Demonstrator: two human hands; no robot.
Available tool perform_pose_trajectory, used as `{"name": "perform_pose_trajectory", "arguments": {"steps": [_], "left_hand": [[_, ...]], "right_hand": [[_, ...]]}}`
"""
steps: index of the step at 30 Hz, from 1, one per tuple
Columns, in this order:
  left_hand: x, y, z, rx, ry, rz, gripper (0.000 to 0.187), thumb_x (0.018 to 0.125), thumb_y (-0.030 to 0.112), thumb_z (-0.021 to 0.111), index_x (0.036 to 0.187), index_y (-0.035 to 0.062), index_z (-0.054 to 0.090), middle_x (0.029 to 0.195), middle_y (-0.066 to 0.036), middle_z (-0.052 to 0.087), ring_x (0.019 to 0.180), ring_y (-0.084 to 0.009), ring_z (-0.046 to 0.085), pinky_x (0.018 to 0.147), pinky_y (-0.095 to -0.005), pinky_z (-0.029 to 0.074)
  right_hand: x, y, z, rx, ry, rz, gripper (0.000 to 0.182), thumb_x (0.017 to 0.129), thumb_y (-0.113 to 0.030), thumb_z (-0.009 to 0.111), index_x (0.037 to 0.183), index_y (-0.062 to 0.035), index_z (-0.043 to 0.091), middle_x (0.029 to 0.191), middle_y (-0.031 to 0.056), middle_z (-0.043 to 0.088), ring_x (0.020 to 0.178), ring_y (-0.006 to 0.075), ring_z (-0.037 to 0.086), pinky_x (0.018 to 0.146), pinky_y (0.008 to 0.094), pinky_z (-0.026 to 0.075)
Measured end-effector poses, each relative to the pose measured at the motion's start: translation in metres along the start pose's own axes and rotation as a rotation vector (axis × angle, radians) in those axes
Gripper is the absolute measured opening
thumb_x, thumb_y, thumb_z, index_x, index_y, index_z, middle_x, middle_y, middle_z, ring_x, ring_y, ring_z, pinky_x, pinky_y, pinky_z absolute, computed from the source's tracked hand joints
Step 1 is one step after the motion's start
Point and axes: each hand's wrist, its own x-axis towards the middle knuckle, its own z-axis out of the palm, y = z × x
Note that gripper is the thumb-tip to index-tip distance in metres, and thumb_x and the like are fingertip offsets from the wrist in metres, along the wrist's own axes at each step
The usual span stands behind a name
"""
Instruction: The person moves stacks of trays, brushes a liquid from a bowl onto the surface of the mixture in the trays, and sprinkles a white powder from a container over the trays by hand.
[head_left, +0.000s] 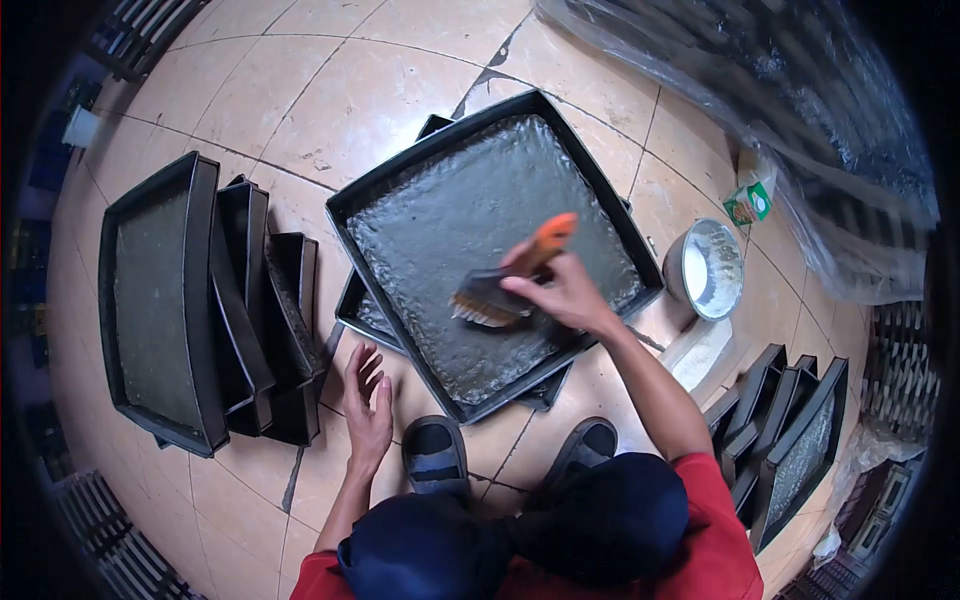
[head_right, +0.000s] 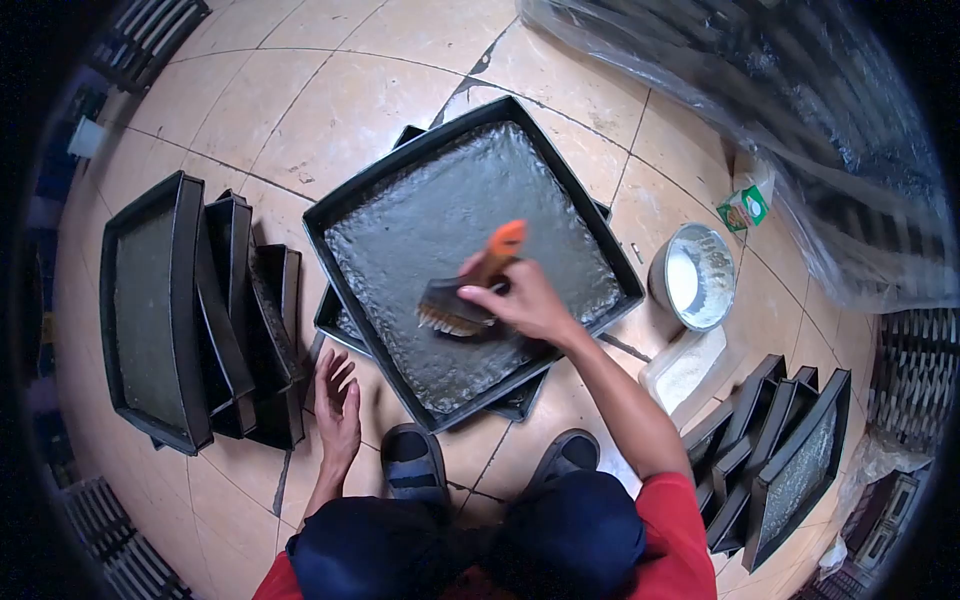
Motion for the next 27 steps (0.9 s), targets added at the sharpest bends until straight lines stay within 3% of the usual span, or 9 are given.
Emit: {"name": "perform_pose_trajectory", "arguments": {"steps": [3, 7, 9, 11, 14, 18, 21, 24, 27], "left_hand": [[-0.025, 0.000, -0.030, 0.145, -0.017, -0.025, 0.053, 0.097, 0.004, 0.054, 0.148, 0.0036, 0.039, 0.137, -0.018, 0.055, 0.124, -0.0278, 0.057, 0.104, -0.0390, 0.045], [-0.073, -0.031, -0.066, 0.140, 0.095, -0.189, 0.048, 0.098, 0.002, 0.051, 0.144, 0.0013, 0.042, 0.130, -0.018, 0.058, 0.119, -0.0247, 0.059, 0.103, -0.0364, 0.046], [-0.066, -0.029, -0.052, 0.077, 0.095, -0.193, 0.047, 0.098, 0.001, 0.050, 0.144, 0.0007, 0.042, 0.130, -0.019, 0.058, 0.118, -0.0241, 0.060, 0.103, -0.0356, 0.046], [-0.044, -0.018, -0.026, 0.011, 0.051, -0.137, 0.047, 0.099, 0.002, 0.053, 0.144, 0.0024, 0.041, 0.129, -0.016, 0.058, 0.117, -0.0221, 0.059, 0.102, -0.0329, 0.046], [-0.016, 0.007, 0.003, 0.045, -0.056, -0.021, 0.050, 0.097, -0.001, 0.052, 0.145, 0.0027, 0.039, 0.132, -0.017, 0.057, 0.118, -0.0228, 0.059, 0.104, -0.0341, 0.044], [-0.042, -0.008, -0.029, 0.078, 0.068, -0.066, 0.047, 0.096, -0.001, 0.052, 0.142, 0.0002, 0.043, 0.128, -0.018, 0.060, 0.118, -0.0244, 0.060, 0.103, -0.0356, 0.046], [-0.061, -0.028, -0.052, 0.038, 0.194, -0.177, 0.041, 0.098, 0.000, 0.050, 0.139, -0.0004, 0.045, 0.123, -0.016, 0.061, 0.111, -0.0217, 0.061, 0.100, -0.0339, 0.047], [-0.029, -0.014, -0.022, -0.069, 0.176, -0.117, 0.039, 0.098, -0.001, 0.050, 0.137, -0.0008, 0.047, 0.122, -0.016, 0.061, 0.110, -0.0215, 0.062, 0.099, -0.0330, 0.048], [0.007, 0.020, 0.013, -0.017, 0.056, 0.033, 0.041, 0.096, -0.002, 0.052, 0.137, -0.0009, 0.048, 0.124, -0.016, 0.062, 0.114, -0.0226, 0.062, 0.101, -0.0339, 0.047]], "right_hand": [[0.060, 0.043, -0.029, -0.302, 0.015, 0.009, 0.038, 0.089, -0.038, 0.071, 0.102, -0.0024, 0.069, 0.088, 0.0128, 0.073, 0.083, 0.0208, 0.070, 0.076, 0.0347, 0.052], [0.134, 0.043, -0.081, -0.657, 0.636, 0.014, 0.029, 0.091, -0.033, 0.067, 0.109, -0.0105, 0.068, 0.084, 0.0096, 0.072, 0.076, 0.0250, 0.071, 0.069, 0.0347, 0.056], [0.150, 0.014, -0.027, -0.847, 0.545, -0.016, 0.025, 0.092, -0.019, 0.059, 0.114, -0.0161, 0.070, 0.098, 0.0140, 0.073, 0.085, 0.0321, 0.071, 0.071, 0.0421, 0.055], [0.158, 0.037, 0.057, -0.542, 0.544, -0.528, 0.027, 0.088, -0.009, 0.058, 0.111, -0.0202, 0.068, 0.090, 0.0093, 0.072, 0.077, 0.0329, 0.070, 0.068, 0.0440, 0.056], [0.103, -0.008, 0.125, -0.495, -0.057, -0.290, 0.030, 0.088, -0.018, 0.065, 0.118, -0.0155, 0.066, 0.095, 0.0135, 0.073, 0.086, 0.0336, 0.071, 0.076, 0.0422, 0.056], [0.059, 0.000, 0.021, -0.257, 0.391, 0.080, 0.019, 0.090, -0.024, 0.067, 0.102, -0.0095, 0.068, 0.078, 0.0139, 0.070, 0.074, 0.0359, 0.069, 0.065, 0.0409, 0.055], [0.032, 0.026, -0.039, -0.825, 0.834, -0.053, 0.009, 0.091, -0.010, 0.063, 0.097, -0.0144, 0.067, 0.075, 0.0111, 0.066, 0.066, 0.0322, 0.066, 0.057, 0.0397, 0.052], [-0.001, 0.005, 0.040, -0.640, 0.445, -0.202, 0.023, 0.081, -0.006, 0.067, 0.101, -0.0172, 0.065, 0.081, 0.0088, 0.068, 0.071, 0.0330, 0.068, 0.062, 0.0438, 0.054], [-0.038, 0.000, 0.114, -0.337, 0.117, -0.276, 0.024, 0.080, -0.022, 0.074, 0.102, -0.0142, 0.069, 0.091, 0.0122, 0.073, 0.080, 0.0314, 0.072, 0.070, 0.0388, 0.056]]}}
